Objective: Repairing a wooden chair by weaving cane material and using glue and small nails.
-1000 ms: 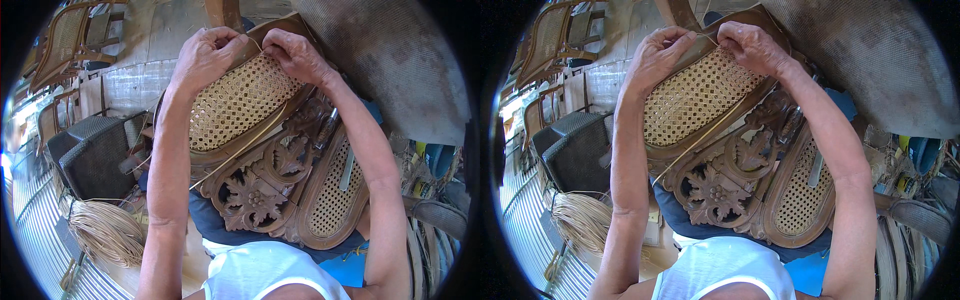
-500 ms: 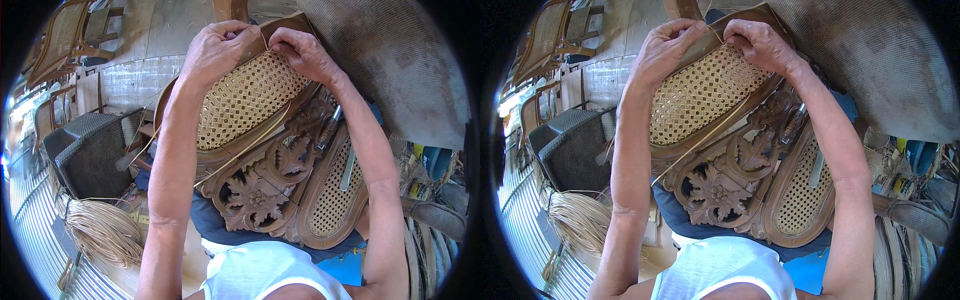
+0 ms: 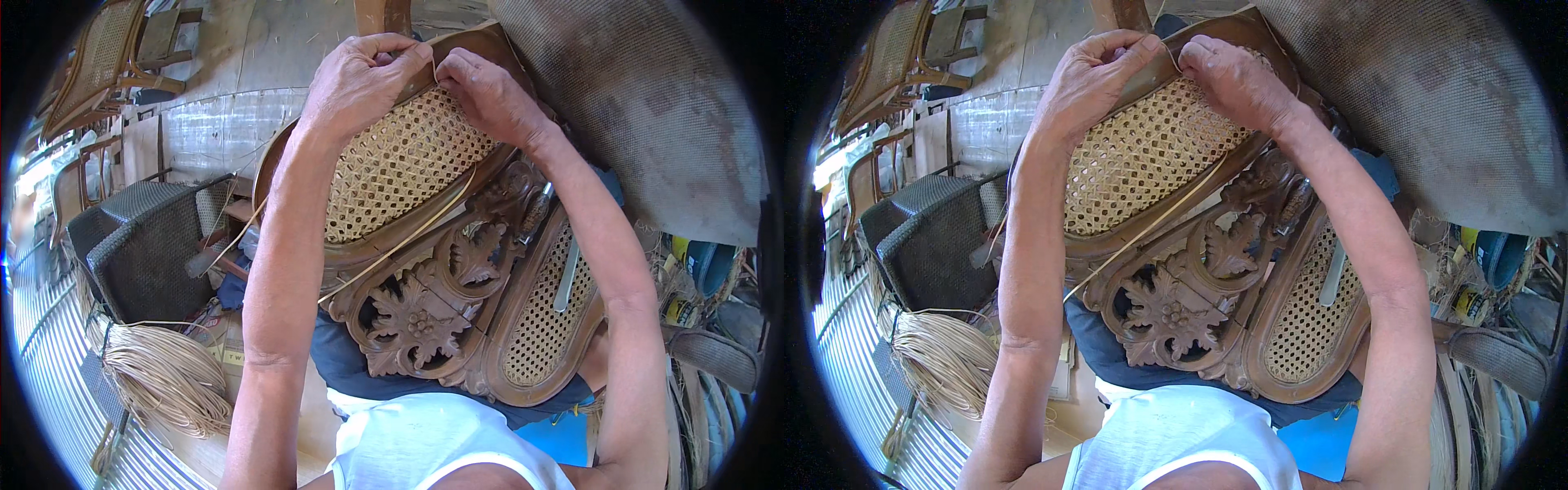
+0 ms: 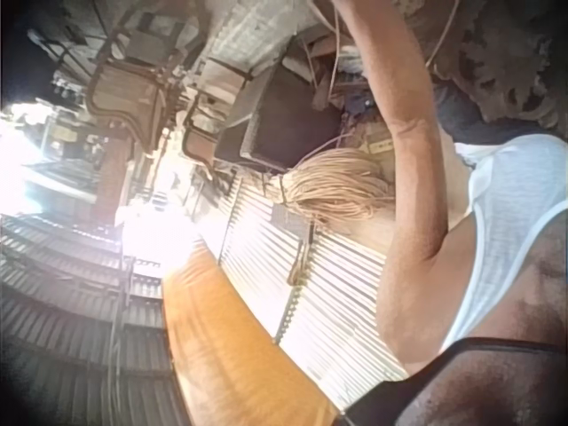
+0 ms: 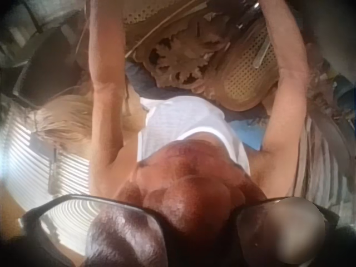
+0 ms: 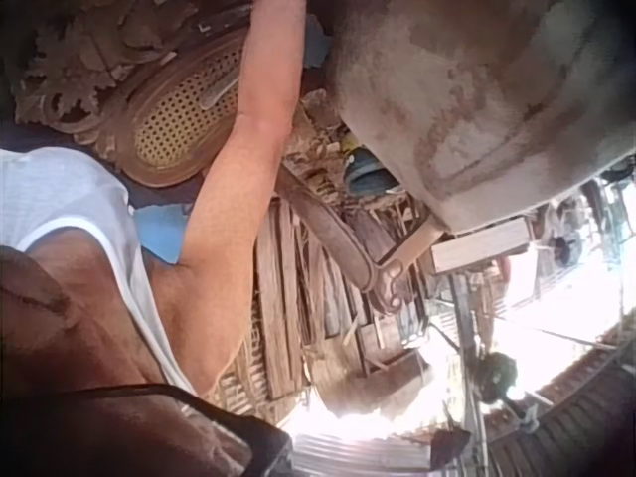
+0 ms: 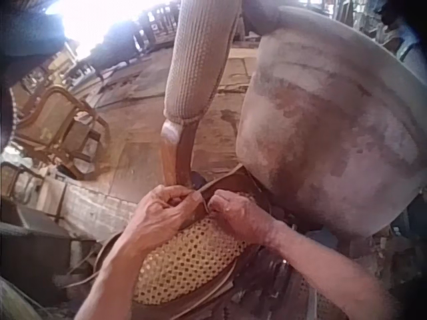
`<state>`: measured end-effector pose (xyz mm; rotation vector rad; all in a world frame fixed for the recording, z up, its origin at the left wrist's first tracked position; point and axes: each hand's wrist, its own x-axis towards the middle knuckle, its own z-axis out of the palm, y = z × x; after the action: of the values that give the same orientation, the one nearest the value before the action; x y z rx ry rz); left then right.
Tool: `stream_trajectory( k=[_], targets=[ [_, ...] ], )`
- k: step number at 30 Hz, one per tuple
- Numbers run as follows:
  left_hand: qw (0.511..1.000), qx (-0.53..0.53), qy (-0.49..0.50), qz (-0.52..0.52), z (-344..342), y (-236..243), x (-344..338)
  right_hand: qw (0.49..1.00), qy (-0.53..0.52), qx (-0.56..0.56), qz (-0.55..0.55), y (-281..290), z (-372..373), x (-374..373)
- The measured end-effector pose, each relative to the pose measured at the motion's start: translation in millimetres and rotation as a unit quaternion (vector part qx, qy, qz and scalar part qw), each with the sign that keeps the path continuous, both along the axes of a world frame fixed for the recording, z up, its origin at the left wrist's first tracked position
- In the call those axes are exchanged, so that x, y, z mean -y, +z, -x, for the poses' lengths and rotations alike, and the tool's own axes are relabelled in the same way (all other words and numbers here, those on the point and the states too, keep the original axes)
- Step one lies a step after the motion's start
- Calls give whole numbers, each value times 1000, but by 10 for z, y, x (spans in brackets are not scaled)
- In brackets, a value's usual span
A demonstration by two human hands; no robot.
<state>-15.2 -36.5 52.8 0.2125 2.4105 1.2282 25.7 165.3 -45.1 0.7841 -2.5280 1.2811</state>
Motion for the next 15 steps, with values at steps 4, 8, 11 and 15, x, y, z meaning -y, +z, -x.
stream_trajectory(
  k=[4, 8, 11, 15],
  targets=[
    [1000, -18, -1, 3, 12, -25, -10, 999, -26, -20, -31, -19, -29, 24],
    [1000, 3, 10, -1, -9, 25, -22, 999, -17, -26, -42, -33, -32, 20],
    [1000, -14, 6, -6, 11, -18, -12, 997, -51, -52, -30, -79, -76, 78],
    [1000, -1, 1, 7, 17, -62, 0, 996, -66, -53, -39, -80, -113, 126]
  ],
)
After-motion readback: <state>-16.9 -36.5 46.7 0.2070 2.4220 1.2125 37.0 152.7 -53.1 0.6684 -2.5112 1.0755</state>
